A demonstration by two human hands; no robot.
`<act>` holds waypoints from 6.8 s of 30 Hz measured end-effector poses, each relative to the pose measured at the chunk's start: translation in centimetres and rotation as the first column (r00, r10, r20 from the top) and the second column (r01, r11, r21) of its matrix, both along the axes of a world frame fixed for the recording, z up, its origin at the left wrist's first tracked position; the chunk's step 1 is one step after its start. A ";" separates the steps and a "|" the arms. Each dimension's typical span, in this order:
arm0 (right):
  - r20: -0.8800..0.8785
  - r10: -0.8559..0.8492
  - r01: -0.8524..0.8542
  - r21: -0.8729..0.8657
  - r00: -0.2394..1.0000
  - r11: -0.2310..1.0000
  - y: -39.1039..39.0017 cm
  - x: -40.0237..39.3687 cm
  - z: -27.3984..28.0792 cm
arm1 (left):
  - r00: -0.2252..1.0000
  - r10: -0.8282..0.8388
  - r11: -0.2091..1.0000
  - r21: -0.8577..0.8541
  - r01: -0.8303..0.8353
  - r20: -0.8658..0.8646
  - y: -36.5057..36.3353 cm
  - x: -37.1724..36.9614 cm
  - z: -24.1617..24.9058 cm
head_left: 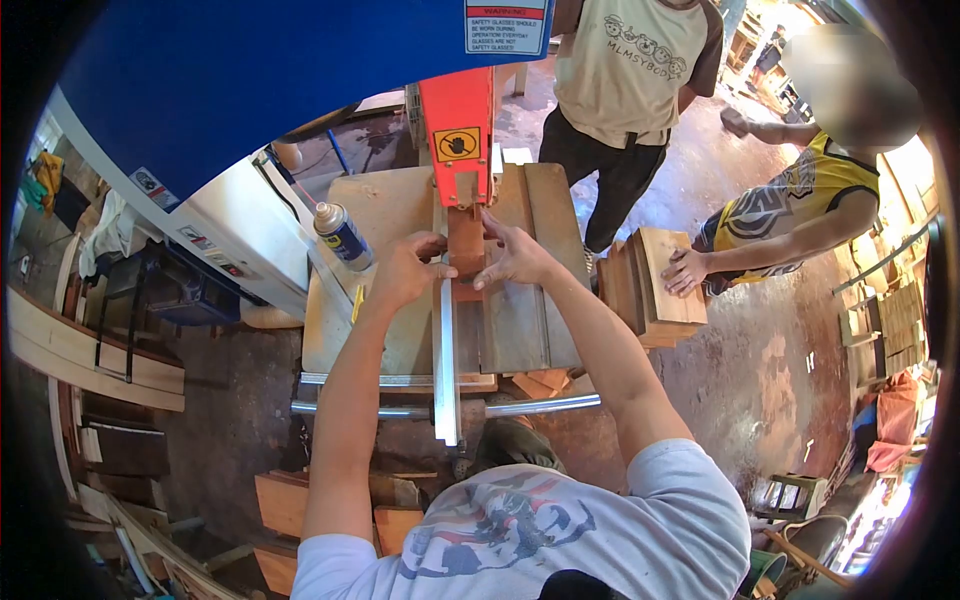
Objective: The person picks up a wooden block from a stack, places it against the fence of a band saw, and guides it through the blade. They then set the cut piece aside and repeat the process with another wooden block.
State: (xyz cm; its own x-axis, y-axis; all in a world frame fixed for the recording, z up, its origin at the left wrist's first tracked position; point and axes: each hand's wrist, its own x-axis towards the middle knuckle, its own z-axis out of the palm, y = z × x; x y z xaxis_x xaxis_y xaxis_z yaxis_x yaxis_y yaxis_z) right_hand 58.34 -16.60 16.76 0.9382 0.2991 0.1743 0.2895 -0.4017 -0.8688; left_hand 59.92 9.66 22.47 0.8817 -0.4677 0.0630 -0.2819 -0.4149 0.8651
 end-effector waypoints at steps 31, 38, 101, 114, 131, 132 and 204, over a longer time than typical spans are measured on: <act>-0.321 0.092 -0.084 0.039 0.942 0.996 -3.4 3.7 0.6 | 0.996 -0.015 0.990 0.140 0.003 0.084 -0.6 2.0 0.5; -0.267 0.064 -0.054 0.045 0.962 0.998 -2.9 3.9 0.0 | 0.995 -0.048 0.992 0.122 0.038 0.084 -0.6 3.1 -0.3; -0.077 -0.434 0.411 -0.205 0.898 0.888 -13.3 11.7 -7.0 | 0.902 0.376 0.904 -0.298 -0.308 0.210 6.6 -0.5 -4.8; -0.168 -0.492 0.400 -0.392 0.854 0.828 -16.5 -24.6 -16.1 | -0.634 0.733 -0.678 0.188 -0.710 0.247 27.6 -63.9 -25.8; -0.654 -0.667 -0.055 -0.728 0.357 0.684 -11.3 -44.3 -8.4 | -0.536 0.335 -0.543 0.306 -0.782 -0.775 24.5 -78.8 -58.1; -0.669 -0.654 -0.057 -0.713 0.352 0.699 -11.6 -44.2 -8.1 | -0.496 0.249 -0.544 0.304 -0.782 -0.832 24.3 -78.4 -58.4; -0.093 -0.052 0.073 0.236 0.994 0.969 9.6 -28.5 -0.5 | 0.717 0.697 0.673 -0.340 -0.657 -0.005 -1.8 -39.5 -5.1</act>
